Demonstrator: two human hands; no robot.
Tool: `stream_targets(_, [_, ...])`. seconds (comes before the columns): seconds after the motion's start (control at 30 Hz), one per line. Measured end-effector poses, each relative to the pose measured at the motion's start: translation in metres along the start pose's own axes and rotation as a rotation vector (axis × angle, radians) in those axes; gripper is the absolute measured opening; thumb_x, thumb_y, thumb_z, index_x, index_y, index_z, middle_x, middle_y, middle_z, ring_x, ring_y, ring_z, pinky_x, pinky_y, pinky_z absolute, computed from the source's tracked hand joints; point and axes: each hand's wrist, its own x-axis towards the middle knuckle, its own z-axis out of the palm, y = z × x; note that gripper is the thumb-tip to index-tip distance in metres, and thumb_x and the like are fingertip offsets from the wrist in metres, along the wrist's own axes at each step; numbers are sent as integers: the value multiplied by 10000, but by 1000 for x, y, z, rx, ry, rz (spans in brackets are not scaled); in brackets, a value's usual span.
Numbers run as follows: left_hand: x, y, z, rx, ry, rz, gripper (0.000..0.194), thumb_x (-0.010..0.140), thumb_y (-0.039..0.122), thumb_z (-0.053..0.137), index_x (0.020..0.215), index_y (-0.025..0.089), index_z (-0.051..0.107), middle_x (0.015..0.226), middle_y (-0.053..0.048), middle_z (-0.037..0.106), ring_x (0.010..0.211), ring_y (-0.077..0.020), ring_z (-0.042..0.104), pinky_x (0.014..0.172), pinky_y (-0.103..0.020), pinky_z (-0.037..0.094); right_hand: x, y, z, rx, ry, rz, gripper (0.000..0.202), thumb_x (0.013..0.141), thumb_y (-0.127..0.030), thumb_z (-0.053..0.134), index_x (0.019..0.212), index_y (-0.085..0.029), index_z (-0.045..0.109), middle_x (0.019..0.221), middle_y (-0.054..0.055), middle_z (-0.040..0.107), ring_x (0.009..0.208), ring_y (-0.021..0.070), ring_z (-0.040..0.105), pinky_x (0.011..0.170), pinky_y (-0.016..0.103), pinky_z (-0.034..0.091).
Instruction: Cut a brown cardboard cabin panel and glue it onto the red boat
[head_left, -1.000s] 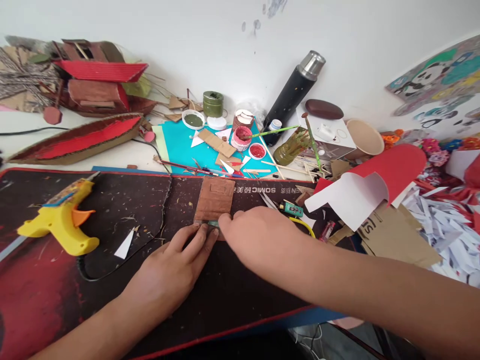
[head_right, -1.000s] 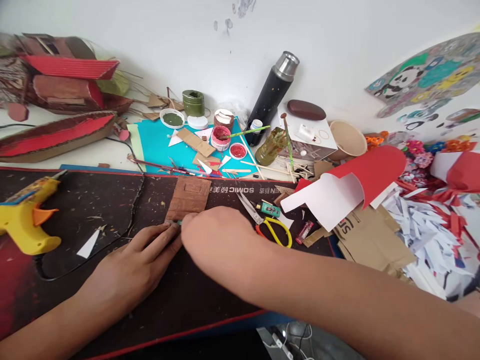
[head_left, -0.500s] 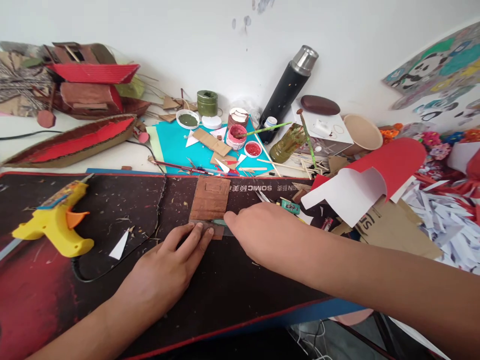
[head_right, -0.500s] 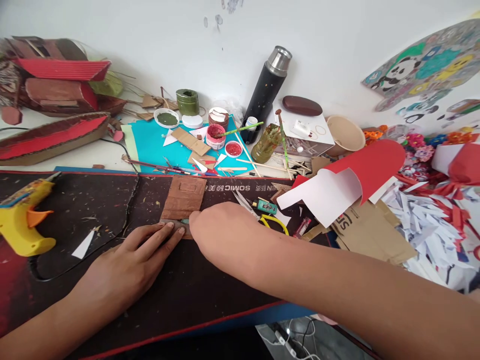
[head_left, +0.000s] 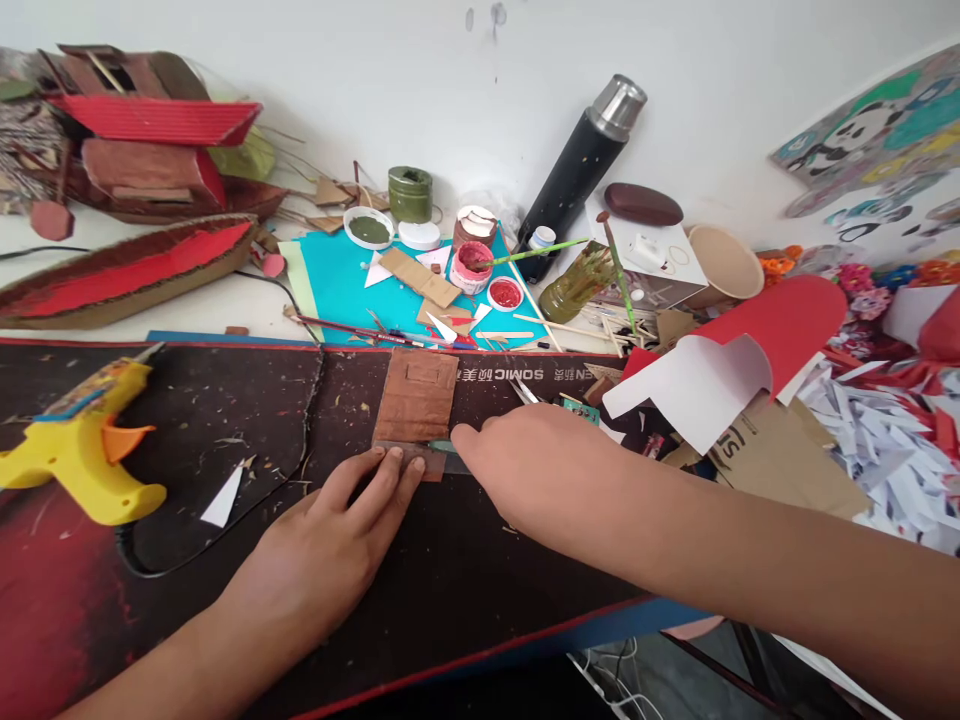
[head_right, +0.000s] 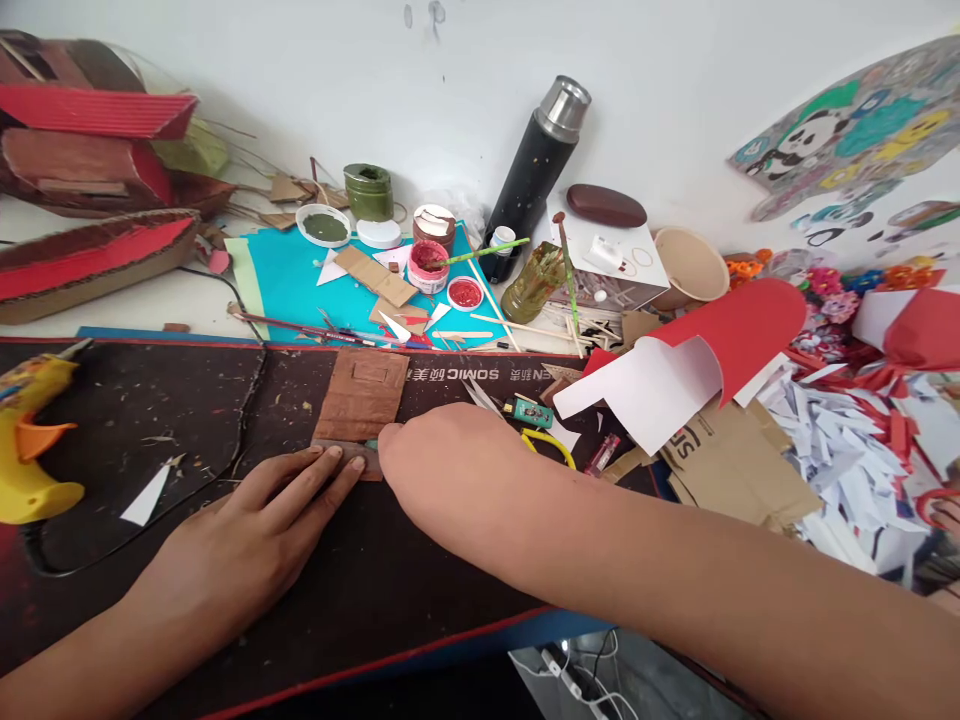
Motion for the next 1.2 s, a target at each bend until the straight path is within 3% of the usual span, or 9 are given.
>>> stream_targets(0.17, [1,-1,-1,-15,6,13,545,944,57,469,1467,119,610,1378,-166,695,1300,-310,607,812,-349,637,6,-11,-12,-48,-21,-23,222,896,-110,669,1114,-92,708,818,127,765,701,253,745,605,315,520])
stream_targets(0.3, [2,-1,-2,-5,-6,-10,560,936,59,491,1478,145,607,1393,-153,690,1255,-307,625,769,-336,639,-1,-5,-18,-47,-29,-22,159,949,-121,604,1066,-128,712,797,110,760,743,265,758,612,323,509])
stream_targets(0.6, [3,0,-2,-28,51,-11,547,919,48,521,1455,112,612,1332,-161,694,1233,-308,606,790,-336,626,-3,-3,-14,-32,83,-22,138,977,-160,577,1085,-163,662,821,87,753,754,262,759,618,318,505])
stream_targets(1.2, [4,1,-3,-40,65,-13,525,939,59,505,1451,104,610,1316,-154,706,1273,-304,597,840,-345,625,13,-7,-8,11,56,-27,152,975,-144,588,1090,-135,687,786,97,744,783,257,762,660,314,520])
